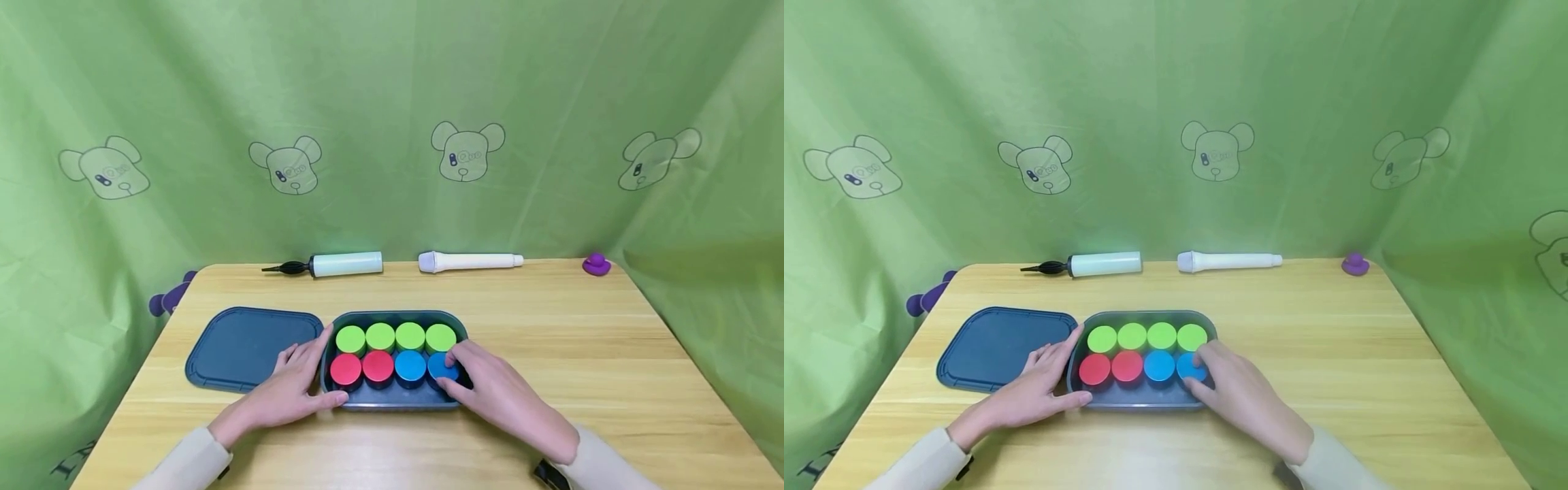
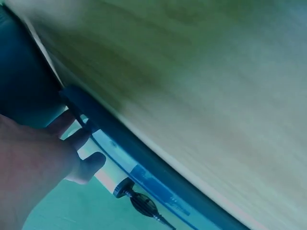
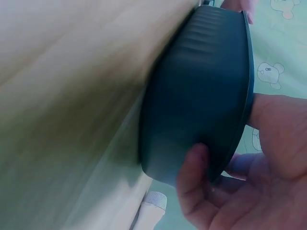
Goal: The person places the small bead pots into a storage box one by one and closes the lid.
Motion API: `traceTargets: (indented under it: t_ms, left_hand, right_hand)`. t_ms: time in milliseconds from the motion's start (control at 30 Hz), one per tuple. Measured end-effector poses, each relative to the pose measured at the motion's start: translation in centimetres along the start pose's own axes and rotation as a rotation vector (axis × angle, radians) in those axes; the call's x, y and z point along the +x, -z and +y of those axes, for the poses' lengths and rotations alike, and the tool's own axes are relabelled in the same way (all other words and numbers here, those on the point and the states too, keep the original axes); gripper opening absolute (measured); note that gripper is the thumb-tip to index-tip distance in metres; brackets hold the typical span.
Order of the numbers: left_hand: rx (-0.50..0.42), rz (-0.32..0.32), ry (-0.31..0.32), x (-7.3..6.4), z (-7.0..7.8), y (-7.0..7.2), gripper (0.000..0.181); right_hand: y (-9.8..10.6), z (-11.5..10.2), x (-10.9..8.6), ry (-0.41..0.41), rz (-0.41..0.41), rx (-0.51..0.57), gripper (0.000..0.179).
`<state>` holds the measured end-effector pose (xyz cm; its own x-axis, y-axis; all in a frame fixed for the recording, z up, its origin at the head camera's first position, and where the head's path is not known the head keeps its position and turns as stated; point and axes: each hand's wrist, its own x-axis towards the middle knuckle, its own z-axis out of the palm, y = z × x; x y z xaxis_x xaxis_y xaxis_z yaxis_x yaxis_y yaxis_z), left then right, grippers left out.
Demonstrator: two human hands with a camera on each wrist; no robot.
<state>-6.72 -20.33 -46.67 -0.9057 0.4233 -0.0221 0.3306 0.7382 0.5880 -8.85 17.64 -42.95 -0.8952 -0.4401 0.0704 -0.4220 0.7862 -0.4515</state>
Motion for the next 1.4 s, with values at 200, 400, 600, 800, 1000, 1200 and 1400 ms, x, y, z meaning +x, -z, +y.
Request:
traceTargets:
  t_ms: [200,400,600,800,1000,1200,1400]
  left_hand:
    - [0.016,0.101,-0.011,-0.5,0.6,0.7,0.106]
    - [-0.008,0.194,0.008,-1.2,0.3,2.2,0.092]
    - [-0.028,0.261,-0.045,-2.2,-1.0,3.2,0.088]
    - [-0.037,0.319,0.015,-3.6,-2.7,3.5,0.084]
    - [-0.083,0.389,0.072,-4.8,-4.1,3.7,0.081]
    - [-0.085,0.471,0.142,-5.9,-5.8,5.5,0.077]
    - [-0.066,0.516,0.208,-7.2,-8.0,7.4,0.079]
  right_hand:
    - [-0.1,0.5,-1.0,0.071,0.100,-0.024,0.025]
    - [-0.4,1.3,-1.4,0.054,0.097,0.036,0.037]
    - [-0.7,2.5,-1.3,0.051,0.021,0.103,0.076]
    - [-0.8,3.8,-0.7,0.094,-0.014,0.148,0.098]
    - [-0.6,4.7,-0.2,0.068,-0.064,0.210,0.117]
    - [-0.1,5.0,-0.1,0.059,-0.137,0.243,0.133]
    - [0.1,5.0,0.1,0.016,-0.194,0.290,0.134]
